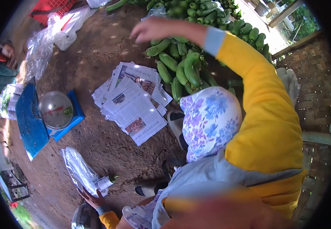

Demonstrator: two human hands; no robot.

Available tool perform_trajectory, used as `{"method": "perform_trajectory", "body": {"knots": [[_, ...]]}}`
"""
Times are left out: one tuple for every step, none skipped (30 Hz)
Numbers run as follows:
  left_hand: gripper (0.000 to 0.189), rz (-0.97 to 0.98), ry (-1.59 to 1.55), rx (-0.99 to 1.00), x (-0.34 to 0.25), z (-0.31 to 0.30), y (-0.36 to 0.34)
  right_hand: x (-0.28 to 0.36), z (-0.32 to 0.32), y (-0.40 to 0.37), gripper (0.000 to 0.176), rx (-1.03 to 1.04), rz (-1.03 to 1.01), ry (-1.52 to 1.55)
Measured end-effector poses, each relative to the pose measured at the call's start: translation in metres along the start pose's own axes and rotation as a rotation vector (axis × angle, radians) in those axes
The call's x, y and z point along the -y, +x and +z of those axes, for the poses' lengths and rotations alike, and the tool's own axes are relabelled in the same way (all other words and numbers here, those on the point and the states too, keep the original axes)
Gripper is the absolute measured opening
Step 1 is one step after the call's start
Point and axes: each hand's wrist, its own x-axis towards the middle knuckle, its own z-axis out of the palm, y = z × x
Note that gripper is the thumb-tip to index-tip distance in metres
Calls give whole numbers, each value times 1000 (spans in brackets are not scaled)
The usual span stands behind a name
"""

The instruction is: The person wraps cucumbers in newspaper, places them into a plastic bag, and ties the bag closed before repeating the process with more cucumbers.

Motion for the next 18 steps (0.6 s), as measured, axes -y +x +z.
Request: {"method": "perform_trajectory", "body": {"knots": [[71,63,-24,115,-16,-17,18,-48,-34,-32,38,-124,337,237],[70,123,-48,233,-36,-33,39,-84,-60,-68,37,-337,571,340],[70,179,-75,352,-57,-47,60,-123,-86,-109,33,-616,781,585],[67,241,-21,440,-77,-55,81,-152,-96,-145,28,-761,899,551],[65,296,-44,474,-95,-55,100,-214,-93,-172,33,-1007,1076,610],[63,353,-68,512,-112,-55,118,-233,-91,-197,46,-1099,1056,732],[62,415,-81,505,-127,-48,133,-277,-91,-221,55,-1058,1122,732],[61,477,-97,499,-141,-34,146,-301,-89,-228,64,-1014,1186,729],[62,518,-85,529,-158,-20,155,-322,-80,-234,67,-994,1244,541],[62,557,-74,557,-179,-4,163,-323,-74,-235,69,-967,1289,352],[62,555,-64,613,-201,12,167,-343,-68,-236,67,-920,1321,206],[63,549,-55,671,-221,29,167,-362,-64,-235,66,-867,1356,123],[63,598,-36,657,-234,49,163,-385,-60,-236,65,-816,1389,63],[63,647,-19,649,-245,67,156,-411,-56,-237,65,-758,1420,19],[64,636,-25,661,-254,82,149,-434,-53,-241,65,-720,1446,1],[66,625,-32,679,-265,94,141,-455,-49,-243,67,-715,1458,19],[67,618,-39,697,-272,103,132,-471,-45,-245,69,-761,1461,80],[69,584,-35,707,-277,110,122,-477,-41,-247,72,-868,1450,195]]}}
